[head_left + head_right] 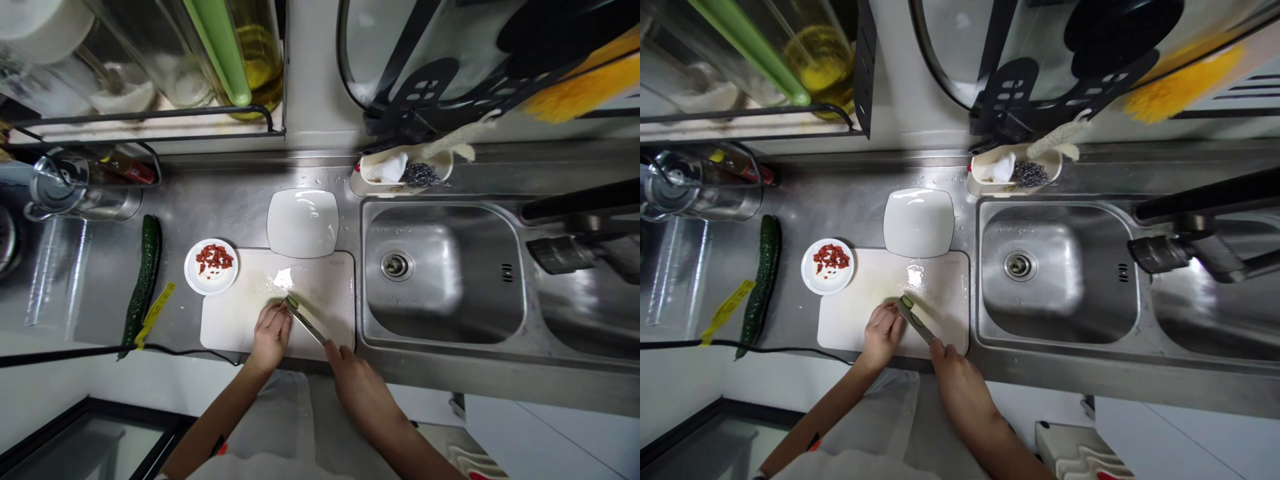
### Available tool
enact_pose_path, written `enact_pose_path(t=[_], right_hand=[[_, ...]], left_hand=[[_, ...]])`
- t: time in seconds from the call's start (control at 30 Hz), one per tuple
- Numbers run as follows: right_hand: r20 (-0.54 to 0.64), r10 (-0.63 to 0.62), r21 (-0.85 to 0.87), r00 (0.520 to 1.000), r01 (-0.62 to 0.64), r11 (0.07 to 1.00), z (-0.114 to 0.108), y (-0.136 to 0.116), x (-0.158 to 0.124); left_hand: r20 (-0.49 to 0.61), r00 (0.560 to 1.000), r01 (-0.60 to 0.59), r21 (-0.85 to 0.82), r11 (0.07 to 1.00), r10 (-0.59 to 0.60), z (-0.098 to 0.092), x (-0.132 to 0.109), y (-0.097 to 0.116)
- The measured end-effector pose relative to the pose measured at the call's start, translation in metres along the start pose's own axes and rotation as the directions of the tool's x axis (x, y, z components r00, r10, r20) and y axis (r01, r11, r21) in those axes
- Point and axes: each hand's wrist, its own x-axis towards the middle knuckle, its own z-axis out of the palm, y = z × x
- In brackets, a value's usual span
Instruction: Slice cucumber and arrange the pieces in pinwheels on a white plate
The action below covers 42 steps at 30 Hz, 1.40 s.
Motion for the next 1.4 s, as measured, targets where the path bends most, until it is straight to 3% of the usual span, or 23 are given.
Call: enact_pose_path(t=[0.4, 0.7, 1.03, 1.4], right_hand=[[0.056, -0.021, 0.057, 0.998, 0.018, 0.998, -0.012, -0.001, 0.009], [0.0, -0.045, 0.074, 0.999, 0.045, 0.996, -0.01, -0.001, 0.015], [0.014, -0.043, -0.006, 0.999, 0.043, 0.999, -0.016, -0.008, 0.022], [-0.012, -0.047, 0.027, 0.999, 0.047, 0.999, -0.012, -0.01, 0.038]], left_hand=[[-0.016, 1.0, -0.012, 0.024, 1.0, 0.012, -0.002, 0.005, 0.003], [-0.011, 1.0, -0.01, 0.003, 1.0, 0.01, -0.001, 0.004, 0.002], [-0.019, 0.999, -0.032, 0.035, 0.999, 0.033, -0.001, 0.004, 0.002], [-0.014, 0.997, -0.071, 0.046, 0.996, 0.071, -0.002, 0.007, 0.004]])
